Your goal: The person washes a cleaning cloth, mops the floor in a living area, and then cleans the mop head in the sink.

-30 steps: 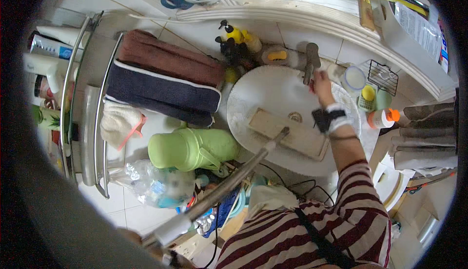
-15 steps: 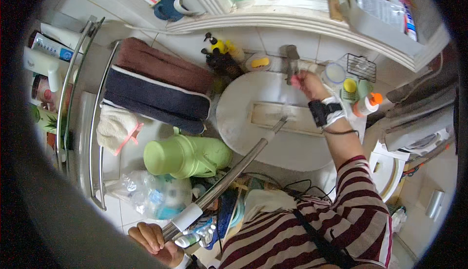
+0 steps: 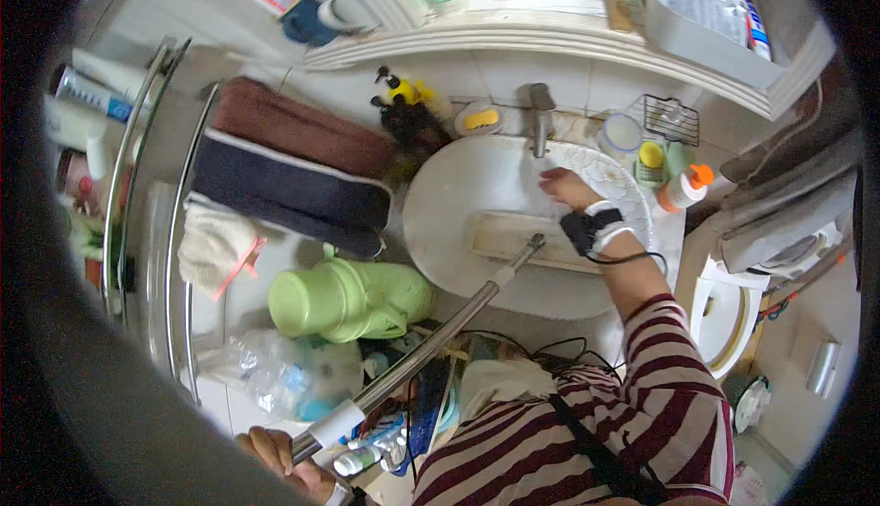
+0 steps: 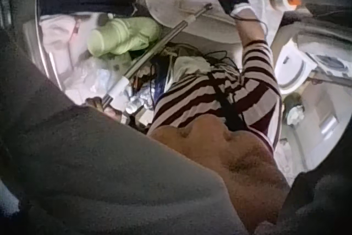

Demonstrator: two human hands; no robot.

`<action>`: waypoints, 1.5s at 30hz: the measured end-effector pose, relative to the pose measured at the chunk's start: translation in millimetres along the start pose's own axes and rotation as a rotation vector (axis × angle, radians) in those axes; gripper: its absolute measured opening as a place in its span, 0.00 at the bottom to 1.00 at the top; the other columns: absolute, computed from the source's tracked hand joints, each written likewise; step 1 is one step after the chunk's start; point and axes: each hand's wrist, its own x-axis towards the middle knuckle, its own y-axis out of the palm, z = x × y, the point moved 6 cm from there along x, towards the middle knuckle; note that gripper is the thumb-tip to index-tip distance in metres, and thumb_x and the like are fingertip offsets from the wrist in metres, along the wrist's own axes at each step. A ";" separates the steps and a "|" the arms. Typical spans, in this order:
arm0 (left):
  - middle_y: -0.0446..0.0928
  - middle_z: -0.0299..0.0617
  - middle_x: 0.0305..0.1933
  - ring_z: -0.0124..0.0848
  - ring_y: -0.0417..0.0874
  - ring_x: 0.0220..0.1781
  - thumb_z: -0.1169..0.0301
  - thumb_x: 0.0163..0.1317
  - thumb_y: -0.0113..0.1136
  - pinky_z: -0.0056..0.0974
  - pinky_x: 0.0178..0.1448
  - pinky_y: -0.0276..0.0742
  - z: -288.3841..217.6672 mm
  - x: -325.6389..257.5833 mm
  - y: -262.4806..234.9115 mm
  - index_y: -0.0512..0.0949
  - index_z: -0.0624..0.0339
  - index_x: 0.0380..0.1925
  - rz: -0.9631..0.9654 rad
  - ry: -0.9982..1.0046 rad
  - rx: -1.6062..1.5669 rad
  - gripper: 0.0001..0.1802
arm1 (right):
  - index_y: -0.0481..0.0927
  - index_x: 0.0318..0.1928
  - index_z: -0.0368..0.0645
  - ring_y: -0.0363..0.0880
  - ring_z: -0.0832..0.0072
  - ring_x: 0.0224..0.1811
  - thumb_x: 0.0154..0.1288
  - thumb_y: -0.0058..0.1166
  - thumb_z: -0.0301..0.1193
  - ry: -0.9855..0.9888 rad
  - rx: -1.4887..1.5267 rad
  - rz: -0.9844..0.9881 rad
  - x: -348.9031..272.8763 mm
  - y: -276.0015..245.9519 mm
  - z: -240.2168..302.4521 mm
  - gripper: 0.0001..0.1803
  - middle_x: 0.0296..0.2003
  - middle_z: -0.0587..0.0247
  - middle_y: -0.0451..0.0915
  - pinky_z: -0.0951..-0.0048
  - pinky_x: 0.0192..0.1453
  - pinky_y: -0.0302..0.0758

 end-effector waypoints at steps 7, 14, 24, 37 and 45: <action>0.54 0.33 0.18 0.22 0.56 0.20 0.67 0.62 0.53 0.24 0.19 0.54 16.2 4.7 -5.0 0.59 0.57 0.20 0.040 -0.160 -0.074 0.16 | 0.73 0.51 0.38 0.72 0.55 0.51 0.42 0.62 0.43 0.029 -0.868 0.053 -43.1 -45.3 -92.8 0.34 0.45 0.47 0.76 0.65 0.57 0.67; 0.55 0.29 0.15 0.22 0.57 0.18 0.60 0.60 0.55 0.26 0.21 0.56 -45.1 9.5 -16.0 0.58 0.50 0.14 0.043 0.052 -0.187 0.21 | 0.78 0.36 0.39 0.77 0.53 0.37 0.43 0.62 0.38 -0.078 -0.642 0.142 -74.3 -15.2 -65.2 0.20 0.34 0.48 0.78 0.60 0.42 0.72; 0.58 0.30 0.16 0.22 0.60 0.18 0.60 0.61 0.54 0.28 0.22 0.59 -36.5 6.8 12.0 0.59 0.51 0.14 0.269 0.114 -0.109 0.21 | 0.79 0.31 0.41 0.77 0.53 0.37 0.53 0.53 0.41 -0.098 -0.831 -0.128 -80.3 -41.3 -44.8 0.15 0.33 0.50 0.79 0.58 0.41 0.73; 0.55 0.32 0.18 0.22 0.58 0.21 0.65 0.63 0.52 0.24 0.22 0.56 27.8 16.2 0.0 0.58 0.54 0.19 0.066 -0.053 -0.184 0.17 | 0.78 0.45 0.50 0.67 0.60 0.56 0.51 0.56 0.42 0.221 -1.235 -0.168 -79.5 -50.4 -85.4 0.20 0.52 0.56 0.70 0.58 0.54 0.68; 0.56 0.31 0.17 0.21 0.58 0.19 0.62 0.63 0.52 0.24 0.21 0.55 13.1 -9.2 -4.2 0.57 0.51 0.18 0.026 -0.036 -0.027 0.19 | 0.78 0.43 0.45 0.75 0.60 0.50 0.56 0.49 0.38 0.205 -1.151 -0.162 -83.6 -39.7 -83.8 0.16 0.48 0.54 0.76 0.62 0.53 0.72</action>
